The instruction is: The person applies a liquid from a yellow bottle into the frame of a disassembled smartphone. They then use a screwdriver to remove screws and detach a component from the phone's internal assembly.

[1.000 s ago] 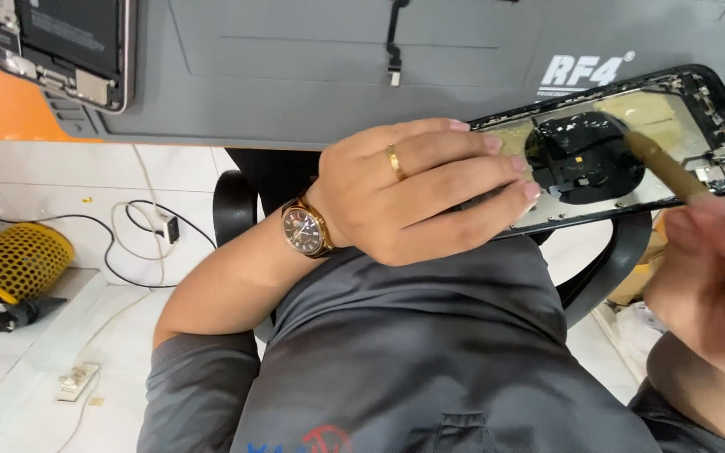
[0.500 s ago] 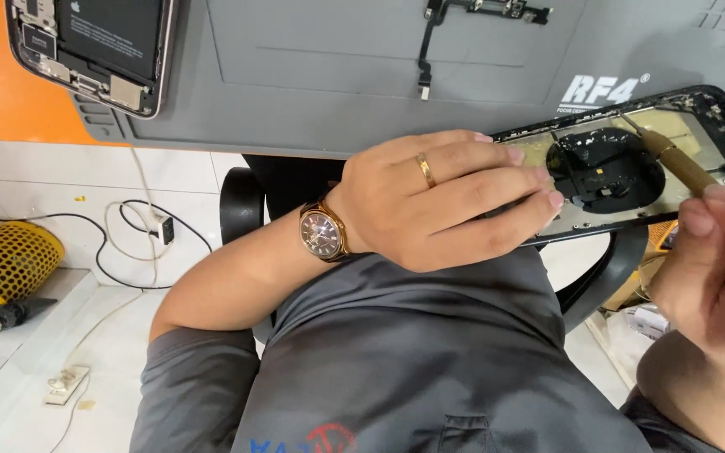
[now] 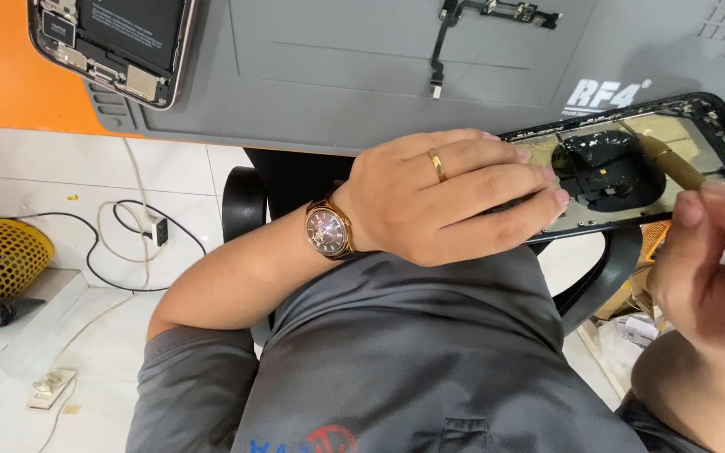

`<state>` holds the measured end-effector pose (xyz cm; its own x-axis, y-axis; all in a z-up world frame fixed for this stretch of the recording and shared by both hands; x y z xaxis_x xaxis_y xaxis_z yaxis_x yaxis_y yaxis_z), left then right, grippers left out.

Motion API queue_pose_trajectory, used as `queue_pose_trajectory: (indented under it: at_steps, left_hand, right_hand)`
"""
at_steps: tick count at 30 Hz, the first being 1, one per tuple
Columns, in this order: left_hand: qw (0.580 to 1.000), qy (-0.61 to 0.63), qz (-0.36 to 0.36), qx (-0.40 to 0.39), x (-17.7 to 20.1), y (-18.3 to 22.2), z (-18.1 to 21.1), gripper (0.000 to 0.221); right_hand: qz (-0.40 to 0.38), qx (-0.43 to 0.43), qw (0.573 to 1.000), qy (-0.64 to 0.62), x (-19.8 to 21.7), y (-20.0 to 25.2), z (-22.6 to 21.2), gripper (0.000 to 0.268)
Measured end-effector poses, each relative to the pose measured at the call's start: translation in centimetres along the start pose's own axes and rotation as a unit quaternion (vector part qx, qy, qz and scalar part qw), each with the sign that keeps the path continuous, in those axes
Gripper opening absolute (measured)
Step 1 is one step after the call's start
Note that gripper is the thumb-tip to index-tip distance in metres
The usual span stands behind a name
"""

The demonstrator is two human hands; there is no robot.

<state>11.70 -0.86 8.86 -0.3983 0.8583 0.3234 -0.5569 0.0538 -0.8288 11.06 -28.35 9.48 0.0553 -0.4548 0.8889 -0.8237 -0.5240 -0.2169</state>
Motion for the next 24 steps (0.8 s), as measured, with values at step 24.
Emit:
queue_pose_trajectory:
  at_steps: [24]
  left_hand:
    - [1.000, -0.011, -0.001, -0.009, 0.02, -0.41, 0.10, 0.014]
  right_hand:
    - [-0.019, -0.050, 0.998, -0.014, -0.29, 0.37, 0.82, 0.015]
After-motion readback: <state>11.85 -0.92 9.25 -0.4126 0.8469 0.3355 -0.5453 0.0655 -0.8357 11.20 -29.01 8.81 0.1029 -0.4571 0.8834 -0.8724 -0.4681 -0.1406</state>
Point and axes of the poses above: each hand's wrist, its own y-axis away from the middle knuckle, its own x-axis out of the back of the hand, z = x × y, the point moved 9 cm from there along -y, towards the middle knuckle, and after that the axes turned 10 degrees about z, right-handed, at the moved point
